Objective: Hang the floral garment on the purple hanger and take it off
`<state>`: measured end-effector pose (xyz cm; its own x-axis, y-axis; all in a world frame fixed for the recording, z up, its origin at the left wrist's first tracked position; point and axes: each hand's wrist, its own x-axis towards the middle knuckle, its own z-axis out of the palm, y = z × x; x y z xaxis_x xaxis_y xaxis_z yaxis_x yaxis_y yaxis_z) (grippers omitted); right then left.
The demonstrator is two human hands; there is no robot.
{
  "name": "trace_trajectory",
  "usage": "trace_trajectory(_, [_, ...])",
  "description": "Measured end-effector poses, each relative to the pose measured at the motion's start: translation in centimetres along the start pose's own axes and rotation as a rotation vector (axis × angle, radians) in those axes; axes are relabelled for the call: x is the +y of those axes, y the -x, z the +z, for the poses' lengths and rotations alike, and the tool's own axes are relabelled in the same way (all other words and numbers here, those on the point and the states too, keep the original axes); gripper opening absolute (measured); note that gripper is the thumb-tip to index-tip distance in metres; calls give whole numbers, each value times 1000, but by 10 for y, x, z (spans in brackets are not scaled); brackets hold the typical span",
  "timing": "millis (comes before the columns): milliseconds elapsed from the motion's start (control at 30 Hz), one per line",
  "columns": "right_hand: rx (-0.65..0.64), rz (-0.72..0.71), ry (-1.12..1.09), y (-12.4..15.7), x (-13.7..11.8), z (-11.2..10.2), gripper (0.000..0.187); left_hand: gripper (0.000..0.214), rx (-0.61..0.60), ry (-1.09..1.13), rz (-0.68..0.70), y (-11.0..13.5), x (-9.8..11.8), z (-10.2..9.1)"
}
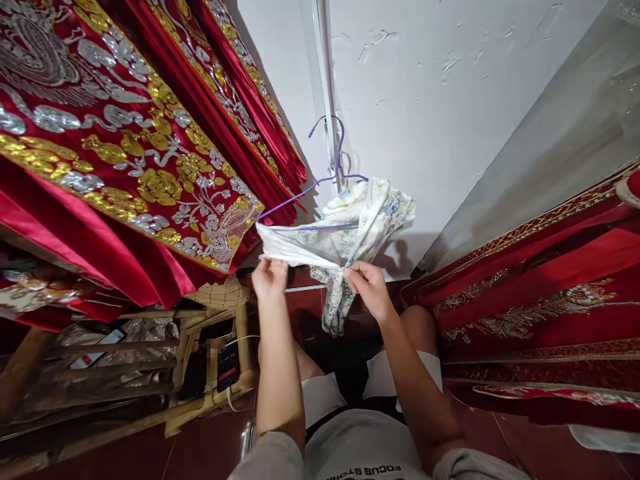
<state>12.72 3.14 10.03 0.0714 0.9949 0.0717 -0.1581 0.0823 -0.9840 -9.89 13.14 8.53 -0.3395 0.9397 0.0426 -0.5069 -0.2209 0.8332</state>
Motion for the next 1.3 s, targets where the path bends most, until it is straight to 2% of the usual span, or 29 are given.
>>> trace_trajectory(67, [12,47,-4,8,9,-8,27,21,81,49,-159,25,-26,6])
trace_trajectory(133, [-30,107,63,13,15,-21,28,18,47,39,-190,49,-40,21])
trace_trajectory(200, [-71,132,190,16,17,-34,30,21,-107,-33,-90,71,-40,43])
trace_trajectory(300, [35,33,305,13,11,-43,34,28,-409,-237,131,99,-23,77])
trace_trajectory(367, [75,-33,261,6,4,-42,40,26,-610,-381,224,114,-9,93])
trace_trajectory(433, [-19,-2,141,-2,-4,-35,54,22,-771,-511,306,124,2,102])
trace_trajectory(467, [-86,42,70,-6,-8,-31,63,21,-811,-571,361,125,6,104])
trace_trajectory(533, [-227,130,-46,-11,-18,-24,77,21,-795,-693,479,121,11,102])
trace_trajectory(600, [-394,171,-65,-13,-29,-20,72,24,-721,-765,523,109,15,94])
trace_trajectory(633, [-484,174,-30,-14,-35,-20,63,27,-719,-757,487,102,16,88])
trace_trajectory(700, [-588,152,83,-17,-47,-25,46,41,-815,-689,309,90,16,72])
trace_trajectory(733, [-586,117,139,-21,-53,-29,39,47,-897,-664,202,87,16,64])
trace_trajectory(800, [-499,-26,215,-35,-62,-39,30,53,-1064,-711,22,85,16,47])
trace_trajectory(833, [-429,-114,237,-45,-65,-44,27,53,-1125,-793,-33,85,17,39])
trace_trajectory(900, [-270,-260,276,-72,-65,-51,21,49,-1173,-1036,-73,85,23,25])
trace_trajectory(967, [-92,-326,323,-103,-57,-53,14,43,-1121,-1324,-39,82,36,15])
trace_trajectory(1033, [22,-377,378,-131,-46,-53,19,36,-1045,-1603,-6,74,53,8])
trace_trajectory(1100, [8,-418,470,-150,-33,-52,29,32,-1000,-1835,-44,63,71,4])
trace_trajectory(1167, [-93,-394,620,-157,-23,-55,35,31,-951,-1973,-54,51,86,3])
trace_trajectory(1233, [-177,-331,767,-154,-18,-62,35,28,-883,-1978,61,38,97,4])
trace_trajectory(1300, [-149,-293,857,-145,-17,-73,34,28,-822,-1901,228,26,106,8])
